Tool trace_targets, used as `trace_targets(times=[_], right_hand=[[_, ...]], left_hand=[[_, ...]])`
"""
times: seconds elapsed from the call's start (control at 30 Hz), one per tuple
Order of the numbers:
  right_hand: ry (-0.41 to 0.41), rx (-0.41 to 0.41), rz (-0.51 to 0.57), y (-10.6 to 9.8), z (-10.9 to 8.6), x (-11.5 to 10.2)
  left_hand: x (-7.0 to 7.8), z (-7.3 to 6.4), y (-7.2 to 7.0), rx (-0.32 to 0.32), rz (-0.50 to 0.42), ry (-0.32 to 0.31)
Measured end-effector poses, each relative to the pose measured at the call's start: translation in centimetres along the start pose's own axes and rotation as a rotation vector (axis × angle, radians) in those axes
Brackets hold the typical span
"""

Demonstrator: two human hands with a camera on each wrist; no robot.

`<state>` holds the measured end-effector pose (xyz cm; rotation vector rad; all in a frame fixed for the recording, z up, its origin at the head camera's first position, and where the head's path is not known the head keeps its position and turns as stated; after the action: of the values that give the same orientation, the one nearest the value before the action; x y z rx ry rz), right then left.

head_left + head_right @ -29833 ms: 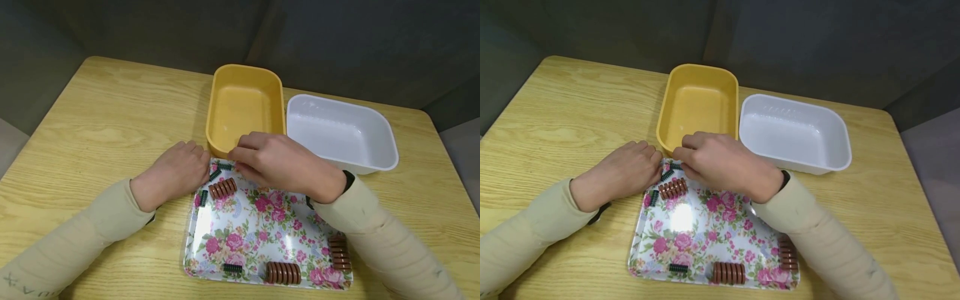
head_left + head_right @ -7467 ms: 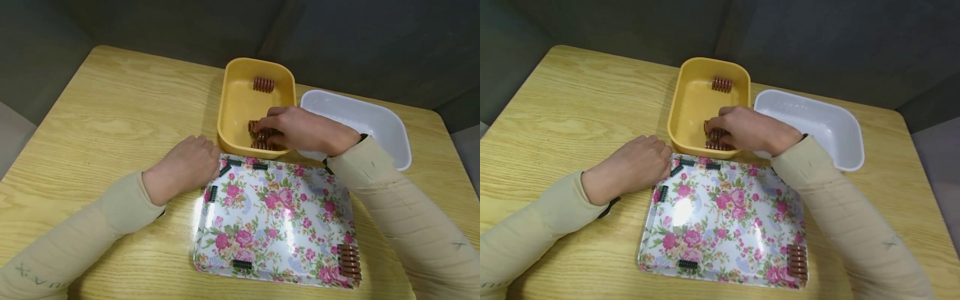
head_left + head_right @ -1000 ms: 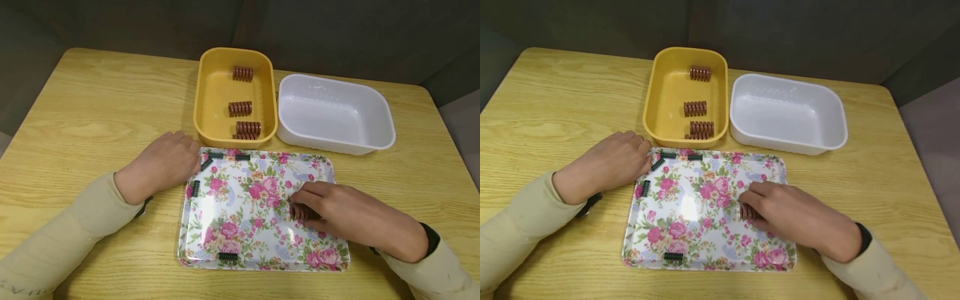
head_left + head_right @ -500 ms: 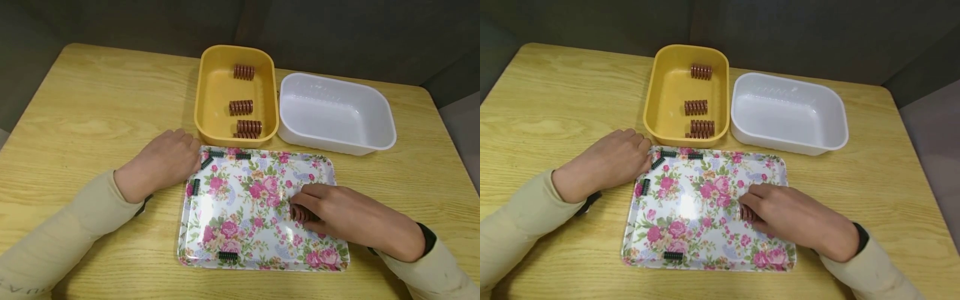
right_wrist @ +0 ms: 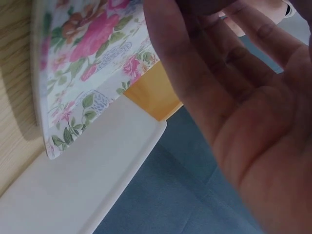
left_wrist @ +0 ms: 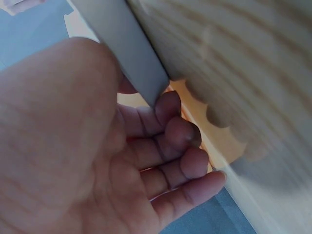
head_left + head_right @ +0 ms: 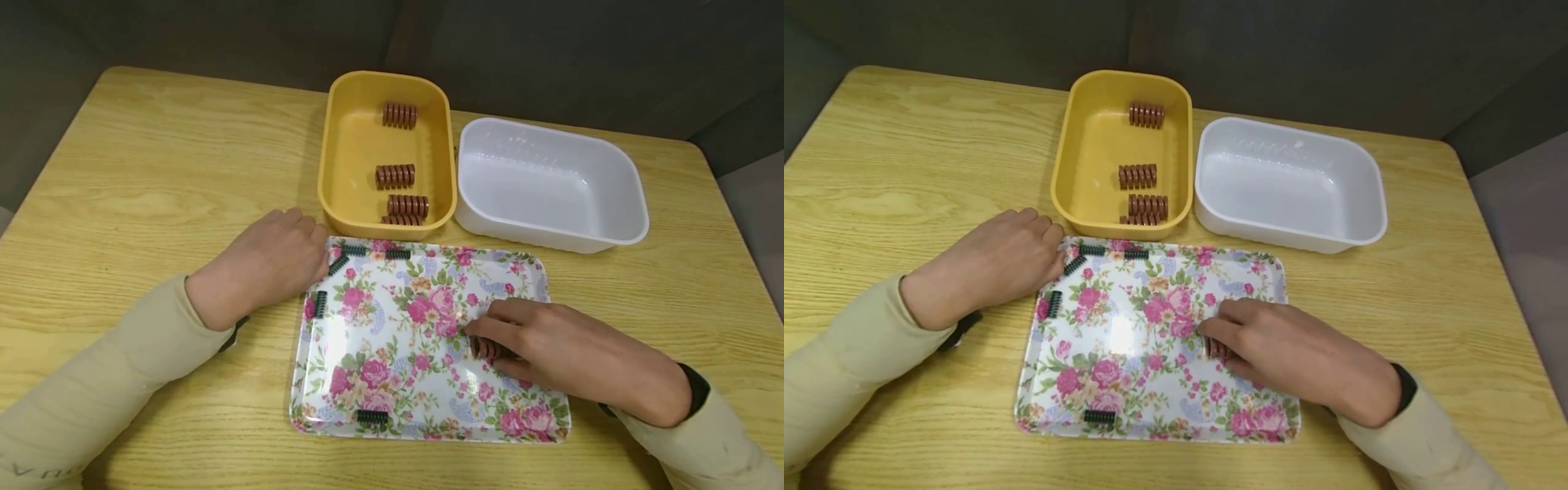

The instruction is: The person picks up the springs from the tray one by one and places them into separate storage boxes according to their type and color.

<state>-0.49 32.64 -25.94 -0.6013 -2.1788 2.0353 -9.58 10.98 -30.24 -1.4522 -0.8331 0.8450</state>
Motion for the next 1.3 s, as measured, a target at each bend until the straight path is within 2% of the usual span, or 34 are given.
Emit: trace_targets(times=[0.27, 0.4, 0.63, 0.97, 1.3], right_hand=[[-0.062, 0.038, -0.039, 0.1, 0.1, -0.5], [-0.064, 0.028, -0.05, 0.0, 0.2, -0.5], [-0.061, 0.01, -0.058, -0.1, 0.3, -0.5], [-0.069, 0.026, -0.079, -0.9, 0.4, -0.6], [-0.086, 0.063, -0.09, -2.2, 0.7, -0.6]], left_hand=[[0.1, 0.0, 0.4, -0.028, 0.003, 0.002], [0.1, 0.0, 0.5, -0.014, 0.008, 0.006], [0.0, 0.1, 0.9, -0.034, 0.005, 0.003], [0.0, 0.0, 0.7, -0.018, 0.003, 0.003], [0.0, 0.1, 0.3, -0.043, 0.011, -0.003]])
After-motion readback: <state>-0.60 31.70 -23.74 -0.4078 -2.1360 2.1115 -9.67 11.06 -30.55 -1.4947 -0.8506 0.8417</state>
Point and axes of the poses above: each hand's wrist, its own z-axis towards the middle knuckle, its own y-axis out of the palm, x = y × z, the point moved 9 cm from there along z, towards the middle knuckle, and after that the axes turned 14 degrees about -y, right-handed, at the moved point
